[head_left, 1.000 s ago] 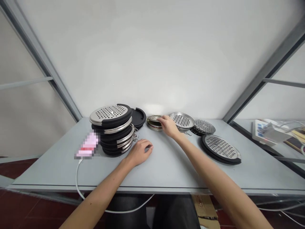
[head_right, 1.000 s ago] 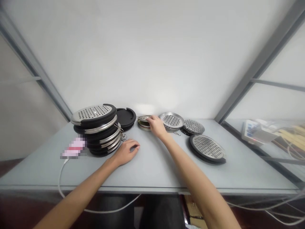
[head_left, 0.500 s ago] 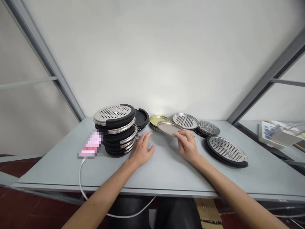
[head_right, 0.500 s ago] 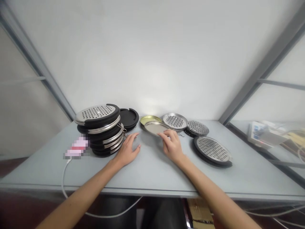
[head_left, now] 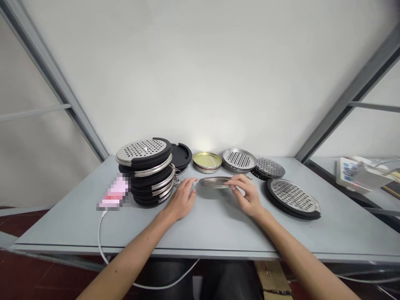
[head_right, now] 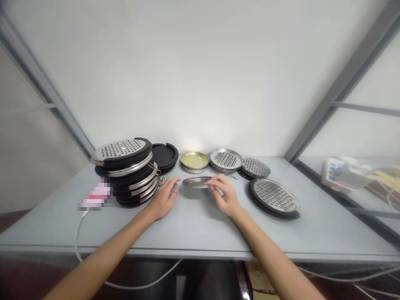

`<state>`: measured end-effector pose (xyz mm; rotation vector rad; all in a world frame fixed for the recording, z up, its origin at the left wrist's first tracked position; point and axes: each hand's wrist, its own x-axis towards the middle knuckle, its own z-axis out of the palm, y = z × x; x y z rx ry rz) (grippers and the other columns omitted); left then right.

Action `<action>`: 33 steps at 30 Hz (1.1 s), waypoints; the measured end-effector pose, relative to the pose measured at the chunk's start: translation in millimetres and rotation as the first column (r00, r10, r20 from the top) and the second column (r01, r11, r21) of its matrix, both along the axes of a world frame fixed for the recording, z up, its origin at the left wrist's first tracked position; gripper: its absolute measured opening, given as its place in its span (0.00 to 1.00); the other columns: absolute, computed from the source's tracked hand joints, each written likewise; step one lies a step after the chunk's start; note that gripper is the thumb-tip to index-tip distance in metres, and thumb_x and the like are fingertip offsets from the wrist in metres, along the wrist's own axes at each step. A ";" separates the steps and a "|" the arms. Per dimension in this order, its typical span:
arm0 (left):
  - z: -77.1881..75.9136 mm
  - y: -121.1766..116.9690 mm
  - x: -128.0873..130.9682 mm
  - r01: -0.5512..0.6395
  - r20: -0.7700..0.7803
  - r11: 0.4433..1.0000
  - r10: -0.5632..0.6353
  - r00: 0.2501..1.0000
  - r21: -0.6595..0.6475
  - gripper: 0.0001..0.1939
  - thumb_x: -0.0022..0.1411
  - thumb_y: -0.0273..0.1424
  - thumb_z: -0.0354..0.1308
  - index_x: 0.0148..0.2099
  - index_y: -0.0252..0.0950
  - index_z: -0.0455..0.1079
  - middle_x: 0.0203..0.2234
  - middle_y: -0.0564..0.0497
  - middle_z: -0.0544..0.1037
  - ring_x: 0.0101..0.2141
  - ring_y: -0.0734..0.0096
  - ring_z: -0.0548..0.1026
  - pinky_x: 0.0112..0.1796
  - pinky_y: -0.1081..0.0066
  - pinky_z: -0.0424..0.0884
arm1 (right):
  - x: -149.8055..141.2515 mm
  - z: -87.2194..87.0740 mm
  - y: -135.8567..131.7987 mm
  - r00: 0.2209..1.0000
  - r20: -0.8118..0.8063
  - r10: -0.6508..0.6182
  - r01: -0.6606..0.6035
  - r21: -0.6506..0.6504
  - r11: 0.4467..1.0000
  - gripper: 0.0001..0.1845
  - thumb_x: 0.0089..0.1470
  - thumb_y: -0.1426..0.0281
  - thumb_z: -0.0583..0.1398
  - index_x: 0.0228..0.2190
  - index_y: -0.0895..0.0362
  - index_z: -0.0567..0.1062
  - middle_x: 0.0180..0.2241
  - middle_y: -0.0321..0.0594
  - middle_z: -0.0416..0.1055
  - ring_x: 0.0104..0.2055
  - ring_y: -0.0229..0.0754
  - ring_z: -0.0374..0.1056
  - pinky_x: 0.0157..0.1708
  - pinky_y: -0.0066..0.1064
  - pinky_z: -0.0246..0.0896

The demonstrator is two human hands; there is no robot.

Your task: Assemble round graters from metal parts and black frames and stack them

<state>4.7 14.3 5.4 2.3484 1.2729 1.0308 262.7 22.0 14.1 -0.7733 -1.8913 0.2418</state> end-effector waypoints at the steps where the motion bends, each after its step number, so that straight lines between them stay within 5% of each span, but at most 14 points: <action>1: 0.6 -0.2 -0.2 0.018 0.007 1.000 -0.018 1.000 -0.002 0.19 0.66 0.24 0.45 0.58 0.36 0.62 0.52 0.43 0.69 0.54 0.61 0.67 0.56 0.58 0.63 | -1.5 -0.1 -0.8 0.997 0.033 0.063 -0.062 -0.016 0.998 0.11 0.59 0.71 0.53 0.38 0.51 0.76 0.33 0.42 0.70 0.36 0.45 0.68 0.37 0.40 0.67; 4: 0.3 0.1 -0.6 0.042 0.015 0.999 -0.042 0.999 0.002 0.15 0.67 0.26 0.44 0.51 0.37 0.68 0.50 0.44 0.71 0.52 0.62 0.69 0.55 0.59 0.65 | -6.2 0.1 -2.7 0.964 0.175 0.202 -0.187 -0.095 0.978 0.11 0.57 0.72 0.55 0.37 0.53 0.77 0.34 0.42 0.73 0.36 0.44 0.68 0.38 0.38 0.66; 11: -4.4 2.9 1.2 0.062 -0.109 0.998 -0.059 0.992 0.020 0.07 0.62 0.29 0.55 0.43 0.38 0.71 0.46 0.45 0.74 0.48 0.59 0.71 0.52 0.57 0.67 | -12.0 0.1 -4.5 0.878 0.400 0.265 -0.170 -0.256 0.952 0.09 0.53 0.74 0.58 0.35 0.54 0.77 0.29 0.39 0.74 0.33 0.42 0.68 0.37 0.35 0.65; 14: -4.8 3.2 1.3 0.064 -0.113 0.998 -0.061 0.992 0.026 0.07 0.61 0.29 0.57 0.42 0.38 0.72 0.44 0.46 0.75 0.47 0.60 0.72 0.51 0.58 0.67 | -0.3 1.6 3.0 0.916 0.378 0.135 -0.078 -0.162 0.984 0.09 0.55 0.72 0.56 0.34 0.54 0.77 0.30 0.41 0.75 0.33 0.43 0.69 0.36 0.36 0.66; 17: -4.9 3.1 1.2 0.053 -0.105 0.998 -0.050 0.993 0.023 0.06 0.61 0.30 0.57 0.42 0.38 0.72 0.44 0.46 0.75 0.46 0.60 0.72 0.50 0.58 0.67 | 30.3 11.0 18.4 0.954 0.242 -0.178 0.188 -0.022 0.982 0.10 0.55 0.70 0.55 0.35 0.53 0.77 0.34 0.43 0.76 0.38 0.47 0.71 0.41 0.41 0.66; 20: -4.8 3.1 1.5 0.051 -0.109 0.999 -0.048 0.993 0.017 0.06 0.62 0.30 0.56 0.42 0.38 0.72 0.43 0.46 0.75 0.46 0.60 0.72 0.50 0.57 0.67 | 72.9 25.5 37.5 0.830 0.161 -0.534 0.541 0.000 0.841 0.12 0.56 0.65 0.55 0.37 0.53 0.77 0.38 0.44 0.76 0.44 0.50 0.71 0.48 0.44 0.64; 23: -4.5 3.6 1.6 0.057 -0.106 0.998 -0.054 0.993 0.023 0.06 0.62 0.29 0.56 0.41 0.38 0.72 0.42 0.47 0.75 0.45 0.60 0.72 0.50 0.58 0.67 | 111.4 33.9 54.3 0.644 0.369 -0.671 0.732 -0.041 0.680 0.17 0.53 0.62 0.57 0.41 0.56 0.76 0.44 0.48 0.74 0.49 0.54 0.68 0.50 0.46 0.62; 27: -4.5 4.0 0.5 0.064 -0.095 0.998 -0.062 0.994 0.019 0.06 0.62 0.28 0.56 0.41 0.37 0.72 0.42 0.47 0.75 0.45 0.61 0.71 0.49 0.59 0.67 | 141.6 28.3 70.3 0.501 0.628 -0.596 0.803 -0.079 0.591 0.36 0.48 0.54 0.61 0.53 0.62 0.68 0.53 0.57 0.67 0.56 0.60 0.62 0.54 0.47 0.58; 33: -2.9 3.0 -1.7 0.052 -0.078 0.999 -0.053 0.996 -0.010 0.06 0.62 0.28 0.55 0.41 0.38 0.72 0.42 0.47 0.75 0.45 0.61 0.71 0.49 0.59 0.67 | 160.9 15.4 90.3 0.583 0.656 -0.479 0.792 -0.328 0.515 0.60 0.43 0.42 0.61 0.62 0.73 0.51 0.60 0.72 0.54 0.61 0.66 0.56 0.52 0.43 0.57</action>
